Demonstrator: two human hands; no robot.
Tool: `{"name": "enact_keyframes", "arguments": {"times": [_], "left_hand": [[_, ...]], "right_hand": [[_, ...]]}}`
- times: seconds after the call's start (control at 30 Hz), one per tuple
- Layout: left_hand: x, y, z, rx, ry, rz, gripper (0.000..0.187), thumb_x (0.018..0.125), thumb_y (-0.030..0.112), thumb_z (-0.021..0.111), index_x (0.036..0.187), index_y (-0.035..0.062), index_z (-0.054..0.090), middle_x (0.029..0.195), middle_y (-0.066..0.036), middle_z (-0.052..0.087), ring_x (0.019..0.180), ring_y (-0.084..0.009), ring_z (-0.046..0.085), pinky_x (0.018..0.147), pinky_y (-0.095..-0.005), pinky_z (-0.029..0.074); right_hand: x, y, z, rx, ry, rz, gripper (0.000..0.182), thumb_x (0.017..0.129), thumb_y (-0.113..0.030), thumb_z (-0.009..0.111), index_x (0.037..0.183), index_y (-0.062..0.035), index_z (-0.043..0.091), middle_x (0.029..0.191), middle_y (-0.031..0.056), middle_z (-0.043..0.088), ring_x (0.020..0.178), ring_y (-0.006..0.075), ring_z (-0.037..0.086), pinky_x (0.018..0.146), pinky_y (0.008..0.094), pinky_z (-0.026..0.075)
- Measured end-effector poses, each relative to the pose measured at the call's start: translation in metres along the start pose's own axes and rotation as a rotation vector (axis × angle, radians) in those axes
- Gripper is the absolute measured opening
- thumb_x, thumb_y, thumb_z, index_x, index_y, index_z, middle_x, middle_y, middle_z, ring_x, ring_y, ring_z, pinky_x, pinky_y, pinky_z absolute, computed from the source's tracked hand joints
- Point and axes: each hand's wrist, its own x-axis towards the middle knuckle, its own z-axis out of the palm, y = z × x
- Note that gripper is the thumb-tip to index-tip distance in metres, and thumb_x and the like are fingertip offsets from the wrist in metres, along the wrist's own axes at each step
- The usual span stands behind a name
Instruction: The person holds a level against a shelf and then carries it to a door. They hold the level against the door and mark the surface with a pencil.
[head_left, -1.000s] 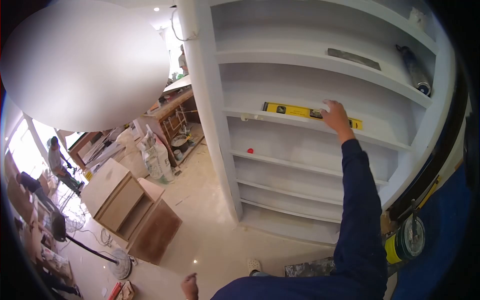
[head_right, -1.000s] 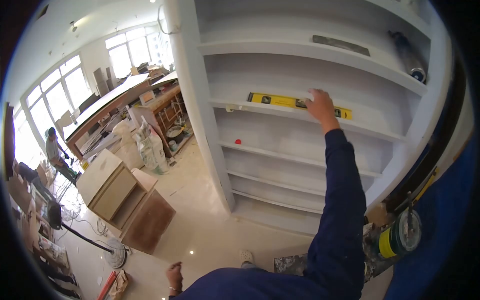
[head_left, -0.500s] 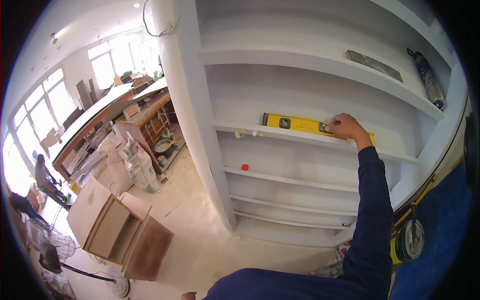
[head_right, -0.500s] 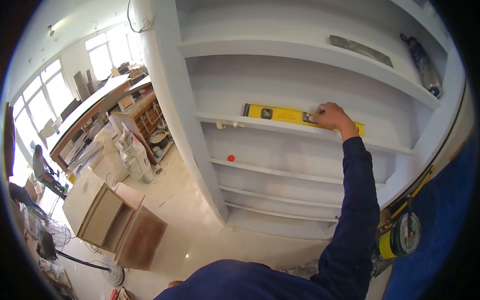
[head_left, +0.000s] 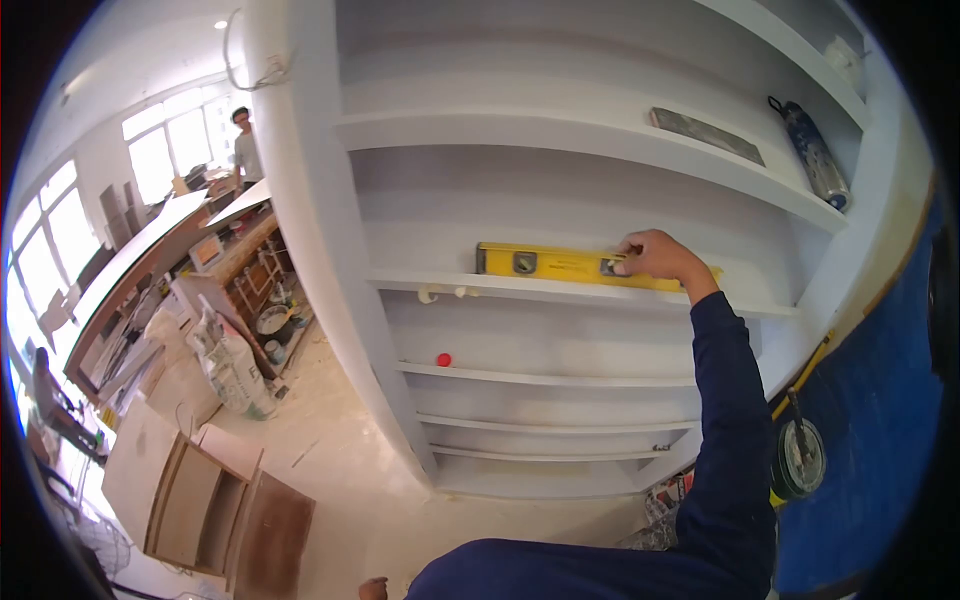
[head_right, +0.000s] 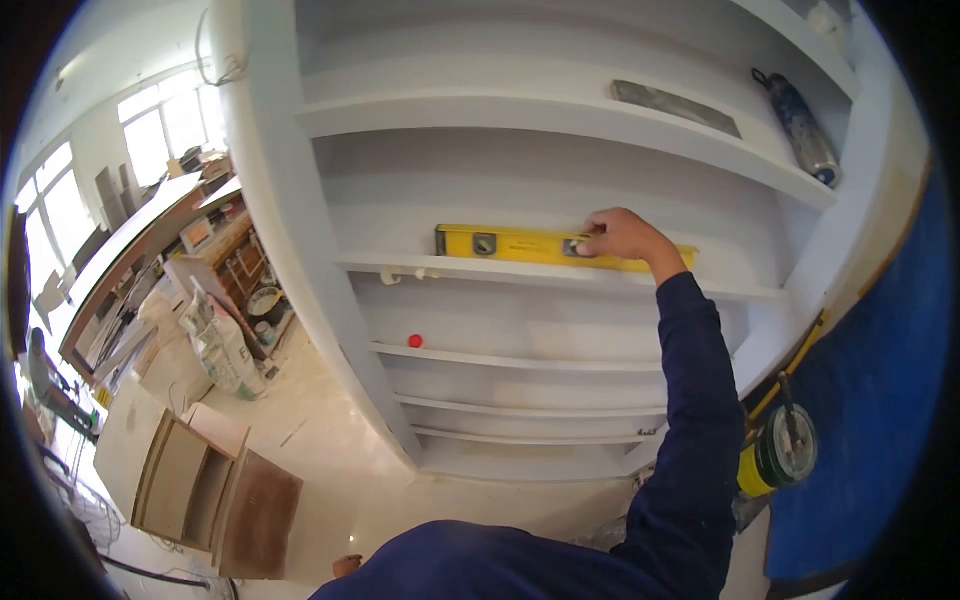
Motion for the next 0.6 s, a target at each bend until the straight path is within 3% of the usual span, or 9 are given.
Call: {"name": "enact_keyframes", "arguments": {"times": [0.07,0.1,0.17,0.43,0.6], "left_hand": [[-0.005,0.002,0.01,-0.686,-0.108,-0.402,0.023,0.078,0.016,0.06,0.093,0.0056,0.075,0.072,-0.009,0.07,0.071,-0.0151,0.068,0.061,-0.0251,0.053],[-0.016,0.012,0.014,-0.686,-0.152,-0.609,0.023,0.078,0.015,0.06,0.093,0.0055,0.075,0.072,-0.009,0.07,0.071,-0.0151,0.068,0.061,-0.0252,0.053],[-0.02,0.026,0.015,-0.658,-0.187,-0.718,0.023,0.078,0.015,0.06,0.093,0.0053,0.075,0.072,-0.009,0.07,0.07,-0.0152,0.068,0.061,-0.0253,0.052],[0.001,0.035,-0.004,-0.646,-0.093,-0.748,0.023,0.078,0.015,0.06,0.093,0.0045,0.075,0.072,-0.009,0.07,0.07,-0.0156,0.067,0.06,-0.0258,0.052],[0.019,0.035,-0.018,-0.635,-0.046,-0.609,0.022,0.078,0.011,0.059,0.092,0.0034,0.075,0.072,-0.01,0.07,0.067,-0.0173,0.066,0.057,-0.0281,0.05]], "right_hand": [[-0.006,-0.005,-0.006,-0.016,0.047,-0.069,0.038,0.072,-0.026,0.077,0.099,-0.0013,0.069,0.089,0.0125,0.069,0.082,0.0218,0.062,0.078,0.0308,0.048],[-0.012,-0.011,-0.011,-0.015,0.05,-0.053,0.038,0.072,-0.026,0.077,0.099,-0.0013,0.069,0.089,0.0125,0.069,0.082,0.0218,0.062,0.078,0.0308,0.048],[-0.023,-0.02,-0.019,0.204,0.073,-0.038,0.037,0.073,-0.022,0.077,0.101,0.0003,0.069,0.091,0.0124,0.07,0.084,0.02,0.063,0.079,0.0293,0.048],[-0.03,-0.014,-0.002,0.08,0.071,-0.104,0.037,0.074,-0.017,0.077,0.107,-0.0008,0.068,0.093,0.0106,0.069,0.085,0.0185,0.062,0.08,0.0296,0.047],[-0.032,-0.017,0.0,-0.049,0.068,-0.113,0.043,0.073,-0.021,0.077,0.111,-0.0031,0.067,0.098,0.0152,0.069,0.089,0.0258,0.063,0.083,0.0321,0.047]]}}
